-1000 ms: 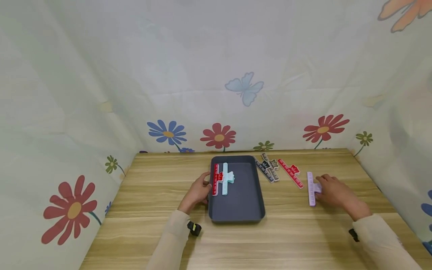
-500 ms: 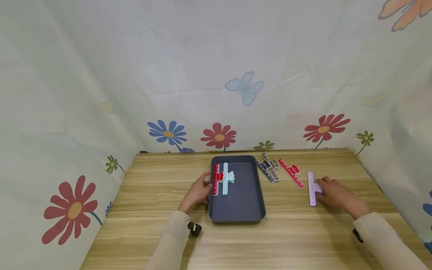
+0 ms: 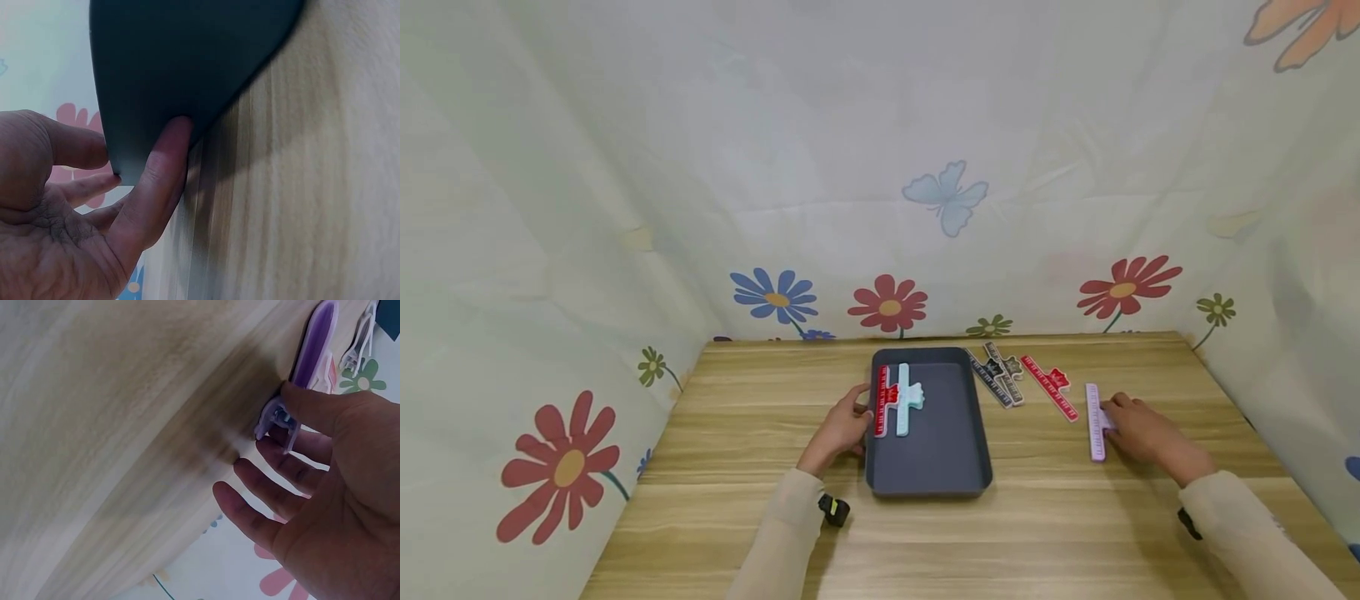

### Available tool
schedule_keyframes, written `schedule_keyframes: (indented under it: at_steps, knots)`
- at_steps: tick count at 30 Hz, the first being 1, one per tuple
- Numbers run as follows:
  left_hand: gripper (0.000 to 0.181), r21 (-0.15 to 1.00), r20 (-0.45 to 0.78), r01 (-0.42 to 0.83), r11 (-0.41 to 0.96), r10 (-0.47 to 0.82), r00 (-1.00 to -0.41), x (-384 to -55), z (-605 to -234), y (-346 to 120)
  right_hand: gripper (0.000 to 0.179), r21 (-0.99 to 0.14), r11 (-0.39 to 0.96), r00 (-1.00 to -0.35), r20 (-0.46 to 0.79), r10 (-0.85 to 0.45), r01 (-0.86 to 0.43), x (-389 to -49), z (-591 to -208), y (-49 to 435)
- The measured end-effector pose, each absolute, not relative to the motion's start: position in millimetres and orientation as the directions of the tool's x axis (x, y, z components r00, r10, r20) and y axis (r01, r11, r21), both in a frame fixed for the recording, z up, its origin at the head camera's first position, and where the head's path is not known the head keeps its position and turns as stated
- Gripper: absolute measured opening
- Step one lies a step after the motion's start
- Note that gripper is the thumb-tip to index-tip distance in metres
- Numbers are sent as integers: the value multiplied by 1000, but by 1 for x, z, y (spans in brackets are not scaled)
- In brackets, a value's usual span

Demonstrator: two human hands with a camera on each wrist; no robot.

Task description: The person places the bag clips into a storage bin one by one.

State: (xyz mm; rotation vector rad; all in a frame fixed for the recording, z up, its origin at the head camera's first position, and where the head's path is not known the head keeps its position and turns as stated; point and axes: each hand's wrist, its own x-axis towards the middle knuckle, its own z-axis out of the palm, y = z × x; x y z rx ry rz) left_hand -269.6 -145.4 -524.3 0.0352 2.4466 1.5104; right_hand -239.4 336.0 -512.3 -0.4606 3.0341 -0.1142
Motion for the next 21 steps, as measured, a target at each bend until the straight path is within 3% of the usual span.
schedule_keyframes:
  at_steps: [10, 21]
  knots:
    - [56, 874, -219, -126, 469, 149, -964, -271, -525, -145, 42, -42, 938, -939, 5, -344, -344, -240, -518, 340]
    - [55, 873, -219, -125, 471, 151, -964, -271, -524, -146, 41, -72, 929, -932, 47, -361, -363, -243, -504, 331]
